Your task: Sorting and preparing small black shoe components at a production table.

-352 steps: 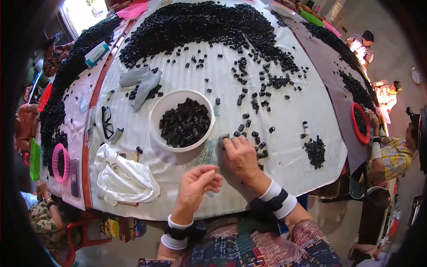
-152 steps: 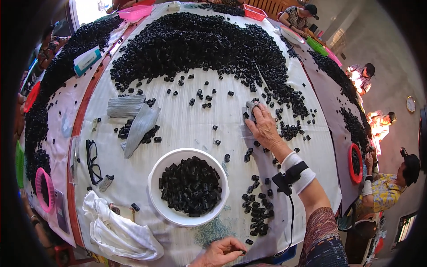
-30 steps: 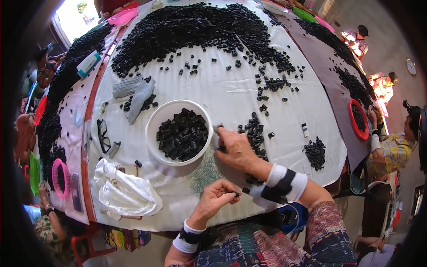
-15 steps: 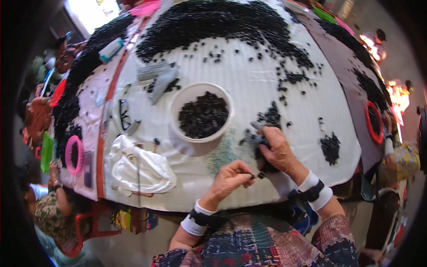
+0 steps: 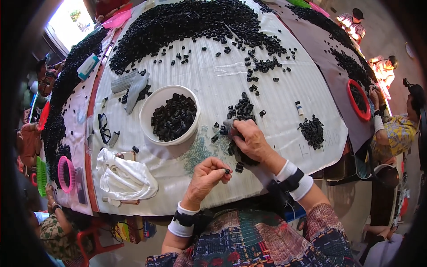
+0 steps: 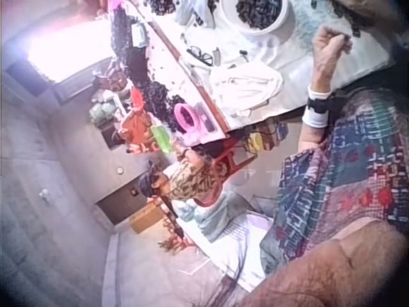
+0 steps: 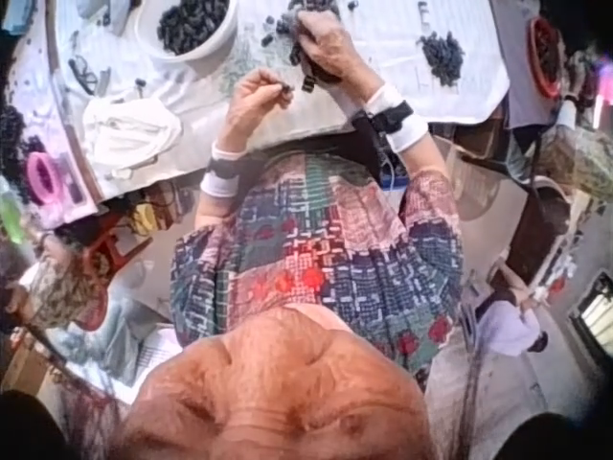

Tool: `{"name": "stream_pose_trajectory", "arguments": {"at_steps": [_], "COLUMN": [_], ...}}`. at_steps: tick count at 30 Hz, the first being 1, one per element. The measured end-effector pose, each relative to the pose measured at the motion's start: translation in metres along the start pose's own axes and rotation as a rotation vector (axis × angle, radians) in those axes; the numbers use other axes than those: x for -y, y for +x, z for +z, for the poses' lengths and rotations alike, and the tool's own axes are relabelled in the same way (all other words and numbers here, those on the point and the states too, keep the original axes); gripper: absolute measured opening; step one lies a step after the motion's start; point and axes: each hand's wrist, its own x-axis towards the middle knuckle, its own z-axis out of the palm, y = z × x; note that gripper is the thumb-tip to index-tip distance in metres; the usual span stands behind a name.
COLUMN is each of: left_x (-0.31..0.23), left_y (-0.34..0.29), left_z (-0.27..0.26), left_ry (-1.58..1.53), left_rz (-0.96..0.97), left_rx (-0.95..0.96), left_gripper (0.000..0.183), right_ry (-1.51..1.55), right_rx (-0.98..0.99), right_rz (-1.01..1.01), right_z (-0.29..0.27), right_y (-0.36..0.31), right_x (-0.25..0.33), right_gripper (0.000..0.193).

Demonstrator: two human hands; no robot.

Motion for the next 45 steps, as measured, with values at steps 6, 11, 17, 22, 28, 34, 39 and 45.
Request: {"name": "stream_pose_trajectory", "arguments": {"at_steps": [6, 11, 17, 22, 28, 34, 39, 45], "left_x": [0.001, 0.000, 0.001, 0.003, 0.000, 0.001, -0.001, -0.001], "left_y": [0.000, -0.001, -0.001, 0.000, -0.001, 0.000, 0.000, 0.000], "left_z": [-0.002, -0.001, -0.002, -0.003, -0.005, -0.004, -0.004, -0.003], "left_ry": [-0.024, -0.032, 0.002, 0.001, -0.049, -0.086, -0.079, -0.073], "left_rz": [0.018, 0.039, 0.013, 0.035, 0.047, 0.061, 0.062, 0.060], "left_rx": [0.006, 0.025, -0.002, 0.006, 0.006, 0.033, 0.033, 0.017], "left_gripper": [0.007, 0.008, 0.009, 0.009, 0.009, 0.010, 0.009, 0.009], "right_ry": [0.253, 0.100, 0.279, 0.182, 0.190, 0.073, 0.140, 0.136], "right_rx": [-0.090, -0.040, -0.108, -0.097, -0.018, -0.096, -0.153, -0.052], "right_rz": [0.097, -0.024, 0.131, 0.005, -0.061, 0.008, -0.009, -0.187], "right_z": [-0.001, 0.018, 0.009, 0.009, 0.002, -0.002, 0.000, 0.023], "right_y": [0.009, 0.021, 0.024, 0.003, -0.029, -0.024, -0.012, 0.009], "right_x": [0.011, 0.010, 0.015, 0.014, 0.009, 0.004, 0.020, 0.030], "right_gripper": [0.032, 0.027, 0.028, 0.028, 0.026, 0.028, 0.028, 0.026]}}
